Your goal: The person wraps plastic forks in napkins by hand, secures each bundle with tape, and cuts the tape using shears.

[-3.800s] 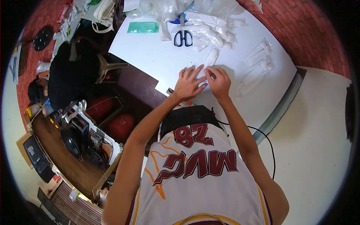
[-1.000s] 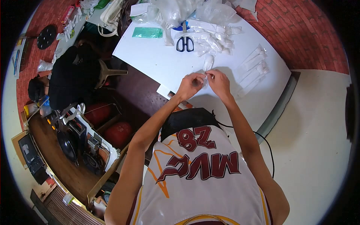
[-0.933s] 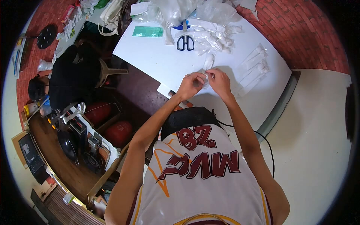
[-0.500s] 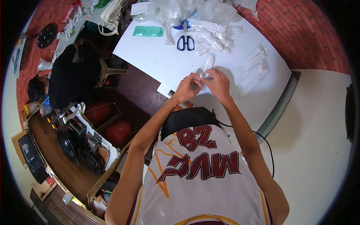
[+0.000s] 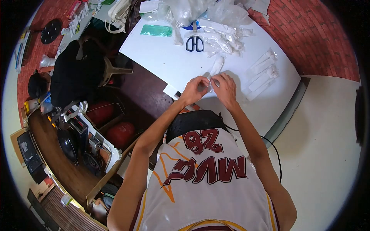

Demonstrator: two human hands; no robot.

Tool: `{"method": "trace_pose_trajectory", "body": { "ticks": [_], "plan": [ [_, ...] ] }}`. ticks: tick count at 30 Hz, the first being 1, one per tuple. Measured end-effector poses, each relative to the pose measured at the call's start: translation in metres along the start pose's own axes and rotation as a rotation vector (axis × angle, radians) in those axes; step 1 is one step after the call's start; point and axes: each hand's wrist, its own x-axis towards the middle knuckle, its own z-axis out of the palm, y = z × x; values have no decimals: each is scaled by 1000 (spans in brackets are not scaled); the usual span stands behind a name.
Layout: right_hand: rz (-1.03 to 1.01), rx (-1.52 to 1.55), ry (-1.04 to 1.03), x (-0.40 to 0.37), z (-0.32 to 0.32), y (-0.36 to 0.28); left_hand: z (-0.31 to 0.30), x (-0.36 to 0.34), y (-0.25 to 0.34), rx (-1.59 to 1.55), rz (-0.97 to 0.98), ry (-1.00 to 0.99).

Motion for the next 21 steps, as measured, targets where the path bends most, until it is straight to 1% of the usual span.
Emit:
{"method": "trace_pose_trajectory", "body": {
  "ticks": [1, 4, 5, 7, 10, 13, 17, 19, 21],
  "plan": [
    [-23, -1, 17, -1, 2, 1, -1, 0, 4, 26, -7, 8],
    [-59, -12, 27, -2, 6, 4, -2, 2, 9, 220, 86, -14],
    [-65, -16, 25, -1, 8, 6, -2, 3, 9, 208, 74, -12],
    [-19, 47, -25, 2, 6, 8, 0, 4, 8, 184, 52, -9],
    [65, 172, -81, 9, 6, 16, 0, 7, 8, 240, 65, -23],
    [140, 326, -136, 18, 3, 27, 0, 8, 8, 311, 128, 4],
    [257, 476, -178, 31, -2, 45, 2, 8, 6, 282, 74, 39],
    [281, 463, -233, 36, -11, 41, 3, 10, 9, 265, 46, 64],
    [278, 485, -263, 38, -15, 37, 3, 16, 16, 213, -104, 56]
  ]
}}
